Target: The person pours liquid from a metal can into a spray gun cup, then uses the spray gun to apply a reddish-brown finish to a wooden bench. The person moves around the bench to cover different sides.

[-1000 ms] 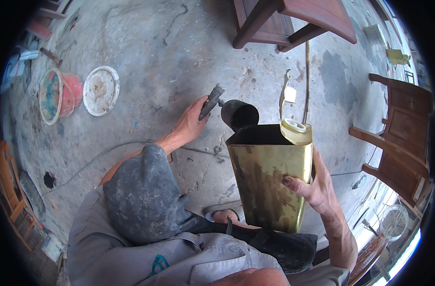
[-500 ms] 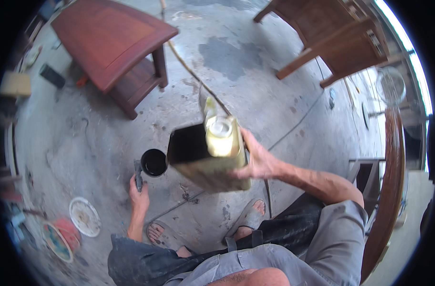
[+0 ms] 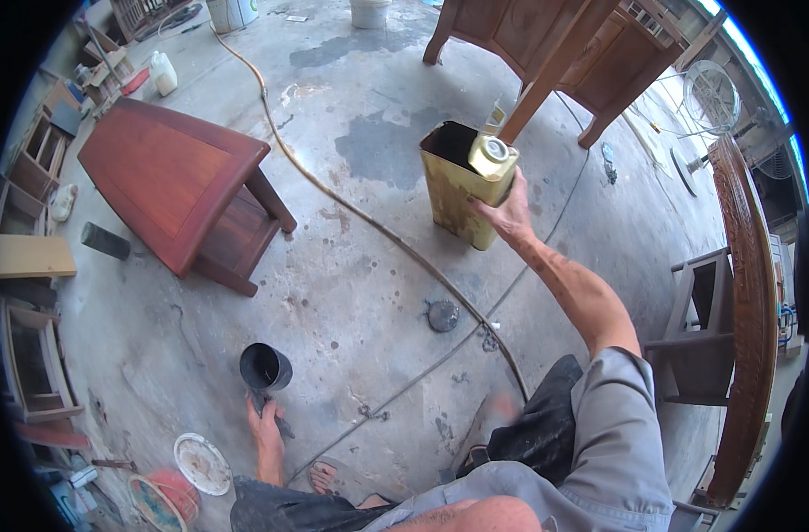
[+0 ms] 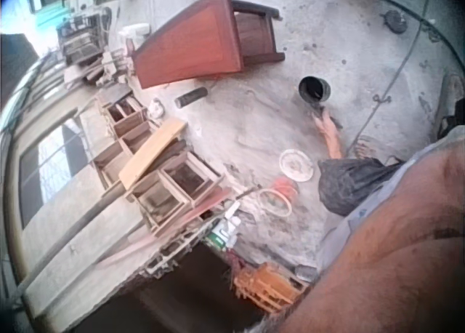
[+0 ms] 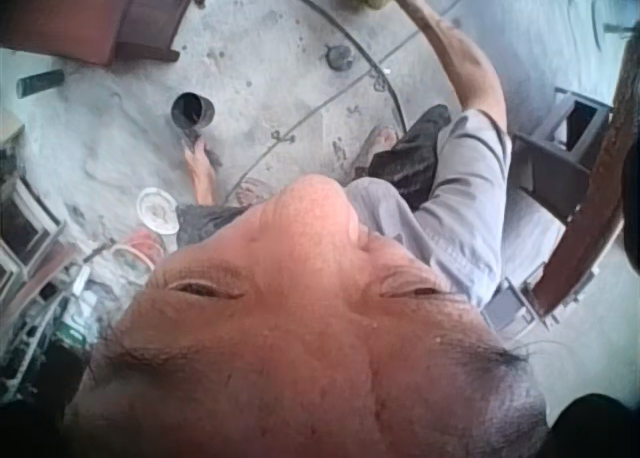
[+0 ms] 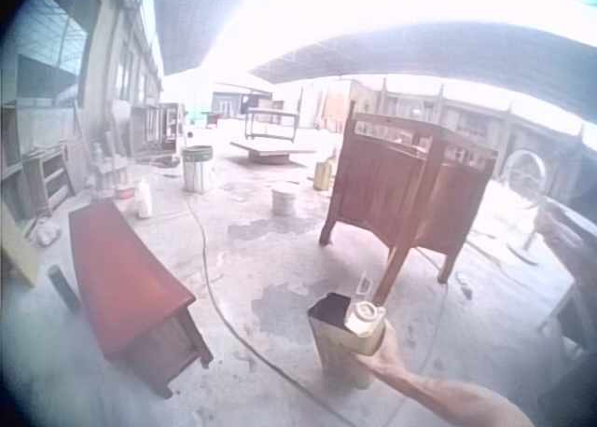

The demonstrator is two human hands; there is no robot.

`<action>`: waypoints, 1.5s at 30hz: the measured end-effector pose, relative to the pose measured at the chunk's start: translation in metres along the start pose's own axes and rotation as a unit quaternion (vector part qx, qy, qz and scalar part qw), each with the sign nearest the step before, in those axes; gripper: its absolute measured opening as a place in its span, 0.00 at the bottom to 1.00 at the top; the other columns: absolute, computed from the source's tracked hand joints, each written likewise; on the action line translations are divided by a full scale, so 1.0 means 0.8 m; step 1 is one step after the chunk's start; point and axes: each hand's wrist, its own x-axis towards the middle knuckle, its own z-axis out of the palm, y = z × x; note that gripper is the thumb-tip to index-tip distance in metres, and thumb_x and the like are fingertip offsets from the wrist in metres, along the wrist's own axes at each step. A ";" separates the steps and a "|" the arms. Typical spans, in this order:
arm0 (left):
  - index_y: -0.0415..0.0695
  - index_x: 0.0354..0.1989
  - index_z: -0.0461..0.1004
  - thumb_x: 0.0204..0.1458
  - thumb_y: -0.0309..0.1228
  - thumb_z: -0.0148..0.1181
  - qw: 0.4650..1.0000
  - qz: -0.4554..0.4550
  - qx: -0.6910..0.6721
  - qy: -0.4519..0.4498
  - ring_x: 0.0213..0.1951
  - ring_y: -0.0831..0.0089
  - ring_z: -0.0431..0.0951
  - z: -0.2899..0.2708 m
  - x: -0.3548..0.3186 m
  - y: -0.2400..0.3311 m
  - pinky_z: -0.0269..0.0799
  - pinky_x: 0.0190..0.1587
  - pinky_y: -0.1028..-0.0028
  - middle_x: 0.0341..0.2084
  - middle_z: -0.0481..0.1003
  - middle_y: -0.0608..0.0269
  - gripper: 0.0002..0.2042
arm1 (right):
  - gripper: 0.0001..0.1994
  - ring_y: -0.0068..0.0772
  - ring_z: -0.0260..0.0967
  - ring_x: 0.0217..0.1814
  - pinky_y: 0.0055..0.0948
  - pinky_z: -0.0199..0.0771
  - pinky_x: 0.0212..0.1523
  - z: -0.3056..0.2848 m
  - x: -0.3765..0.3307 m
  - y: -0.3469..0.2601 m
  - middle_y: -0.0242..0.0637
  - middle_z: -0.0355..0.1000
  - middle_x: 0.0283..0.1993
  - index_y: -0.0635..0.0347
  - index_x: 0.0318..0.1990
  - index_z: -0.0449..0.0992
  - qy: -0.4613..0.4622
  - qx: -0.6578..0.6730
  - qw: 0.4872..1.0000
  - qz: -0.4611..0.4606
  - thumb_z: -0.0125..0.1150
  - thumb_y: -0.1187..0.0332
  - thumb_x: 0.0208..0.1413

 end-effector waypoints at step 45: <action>0.39 0.52 0.67 0.58 0.26 0.55 0.998 -0.027 -0.063 0.012 0.30 0.72 0.72 0.016 0.000 0.046 0.74 0.39 0.66 0.29 0.71 0.62 0.14 | 0.15 0.57 0.76 0.46 0.50 0.77 0.47 0.044 -0.188 0.105 0.51 0.78 0.45 0.57 0.46 0.76 -0.406 -0.298 0.859 0.090 0.62 0.59 0.55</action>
